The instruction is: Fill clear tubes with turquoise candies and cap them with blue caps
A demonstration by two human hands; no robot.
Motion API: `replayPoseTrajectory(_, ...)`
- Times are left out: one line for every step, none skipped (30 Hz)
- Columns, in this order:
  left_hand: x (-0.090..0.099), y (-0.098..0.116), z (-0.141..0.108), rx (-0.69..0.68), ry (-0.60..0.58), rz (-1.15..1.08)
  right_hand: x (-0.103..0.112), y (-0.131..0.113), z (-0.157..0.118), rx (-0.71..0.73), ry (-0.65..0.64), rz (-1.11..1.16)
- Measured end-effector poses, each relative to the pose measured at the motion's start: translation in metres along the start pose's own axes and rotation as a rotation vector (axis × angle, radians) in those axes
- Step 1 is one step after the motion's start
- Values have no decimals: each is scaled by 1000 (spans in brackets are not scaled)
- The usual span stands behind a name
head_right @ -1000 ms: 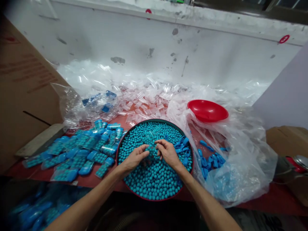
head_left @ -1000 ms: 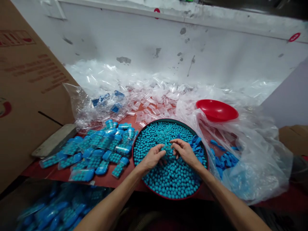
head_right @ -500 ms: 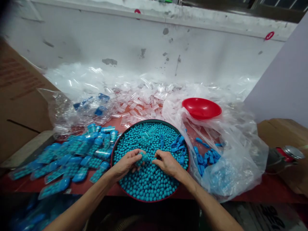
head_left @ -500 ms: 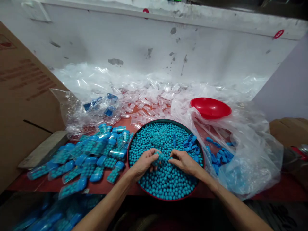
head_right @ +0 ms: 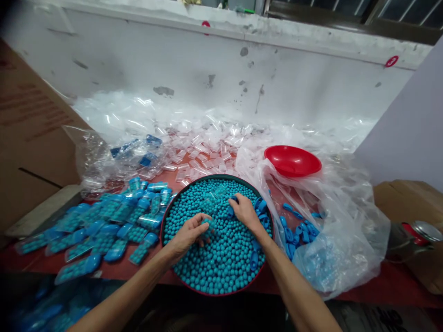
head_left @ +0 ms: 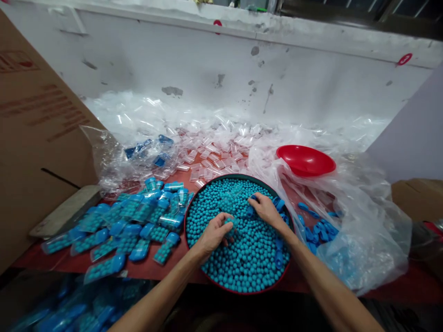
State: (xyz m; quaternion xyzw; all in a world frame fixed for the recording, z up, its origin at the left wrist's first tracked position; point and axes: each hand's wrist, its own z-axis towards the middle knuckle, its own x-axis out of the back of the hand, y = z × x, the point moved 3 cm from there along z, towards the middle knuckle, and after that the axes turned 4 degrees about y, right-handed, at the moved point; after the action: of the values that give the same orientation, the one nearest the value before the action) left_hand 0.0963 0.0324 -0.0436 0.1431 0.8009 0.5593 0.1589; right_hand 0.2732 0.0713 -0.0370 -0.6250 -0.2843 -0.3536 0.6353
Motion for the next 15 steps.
replayPoseTrajectory(0, 1, -1, -3, 1, 3, 1, 3, -2, -10, 4, 71)
replayPoseTrajectory(-1, 1, -1, -7, 2, 8, 3, 6, -5, -29, 8, 160)
replayPoseTrajectory(-1, 1, -1, -10, 3, 17, 6, 8, -9, -45, 6, 249)
replayPoseTrajectory(-1, 1, -1, -12, 5, 29, 9, 10, -14, -50, -9, 321)
replayPoseTrajectory(0, 0, -1, -15, 7, 42, 12, 10, -20, -33, -44, 360)
replayPoseTrajectory(1, -1, -1, -16, 10, 57, 16, 8, -26, 7, -101, 355)
replayPoseTrajectory(2, -2, -1, -18, 12, 70, 19, 6, -34, 62, -160, 298)
replayPoseTrajectory(3, -4, -1, -19, 12, 83, 22, 2, -40, 114, -193, 214)
replayPoseTrajectory(4, -5, -1, -20, 12, 96, 25, -2, -46, 154, -190, 115)
replayPoseTrajectory(5, -6, -1, -19, 9, 108, 27, -6, -49, 181, -152, 7)
replayPoseTrajectory(5, -6, -2, -18, 5, 118, 27, -10, -51, 198, -98, -101)
replayPoseTrajectory(4, -7, -2, -18, 3, 125, 25, -13, -50, 204, -48, -203)
replayPoseTrajectory(4, -6, -2, -22, 0, 127, 20, -16, -48, 201, -28, -290)
replayPoseTrajectory(4, -6, -3, -28, 2, 126, 13, -18, -44, 187, -43, -355)
replayPoseTrajectory(3, -5, -3, -36, 5, 122, 5, -18, -39, 164, -76, -396)
